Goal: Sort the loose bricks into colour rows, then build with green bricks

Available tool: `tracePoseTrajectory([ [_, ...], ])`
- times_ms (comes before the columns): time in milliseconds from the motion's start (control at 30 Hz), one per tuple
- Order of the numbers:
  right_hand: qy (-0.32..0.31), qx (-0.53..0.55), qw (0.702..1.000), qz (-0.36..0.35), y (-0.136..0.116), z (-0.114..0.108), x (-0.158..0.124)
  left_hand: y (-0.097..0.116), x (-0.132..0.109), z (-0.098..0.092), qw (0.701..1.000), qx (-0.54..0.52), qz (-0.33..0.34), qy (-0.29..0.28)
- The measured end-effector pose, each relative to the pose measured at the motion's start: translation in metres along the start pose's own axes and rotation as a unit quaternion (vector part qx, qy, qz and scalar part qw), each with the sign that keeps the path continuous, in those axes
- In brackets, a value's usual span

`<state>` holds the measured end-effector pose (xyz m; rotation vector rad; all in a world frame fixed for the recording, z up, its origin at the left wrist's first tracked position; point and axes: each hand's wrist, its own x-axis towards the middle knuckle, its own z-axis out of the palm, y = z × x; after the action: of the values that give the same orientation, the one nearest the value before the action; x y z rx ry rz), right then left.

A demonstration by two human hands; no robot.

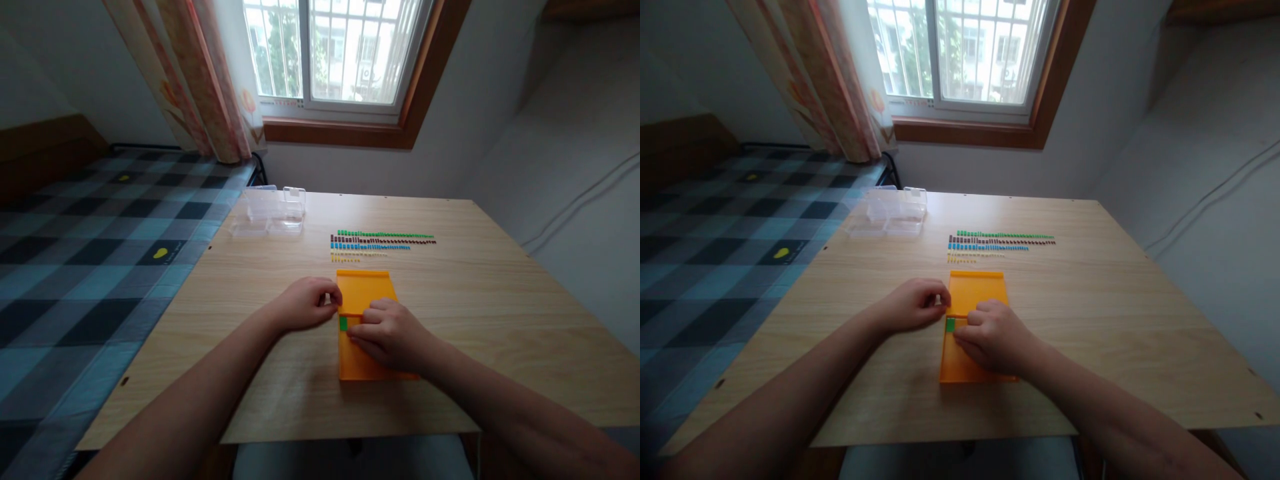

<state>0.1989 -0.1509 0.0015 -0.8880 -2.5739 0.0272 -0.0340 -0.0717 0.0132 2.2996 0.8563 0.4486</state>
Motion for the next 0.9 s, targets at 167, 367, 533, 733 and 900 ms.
tracePoseTrajectory([
  [167, -0.002, 0.005, 1.0, 0.003, -0.0003, 0.0001, 0.0004, -0.0003, -0.0004, 0.0001, 1.0, 0.0, -0.008, -0.003],
  [367, 0.0, 0.012, 1.0, 0.004, -0.0001, -0.0003, 0.0001, -0.0013, -0.0007, 0.0005, 1.0, 0.006, -0.005, -0.003],
  [533, -0.001, 0.013, 1.0, 0.005, 0.0, -0.0006, 0.0006, 0.0, -0.0006, 0.0, 1.0, 0.007, -0.008, -0.004],
  [733, 0.001, 0.015, 1.0, 0.013, -0.0009, -0.0007, 0.0014, 0.0019, -0.0001, -0.0009, 1.0, 0.0, -0.004, -0.001],
  [900, 0.0, 0.02, 1.0, 0.016, -0.0014, -0.0014, 0.0017, 0.0007, -0.0002, 0.0, 1.0, 0.003, -0.001, 0.001],
])
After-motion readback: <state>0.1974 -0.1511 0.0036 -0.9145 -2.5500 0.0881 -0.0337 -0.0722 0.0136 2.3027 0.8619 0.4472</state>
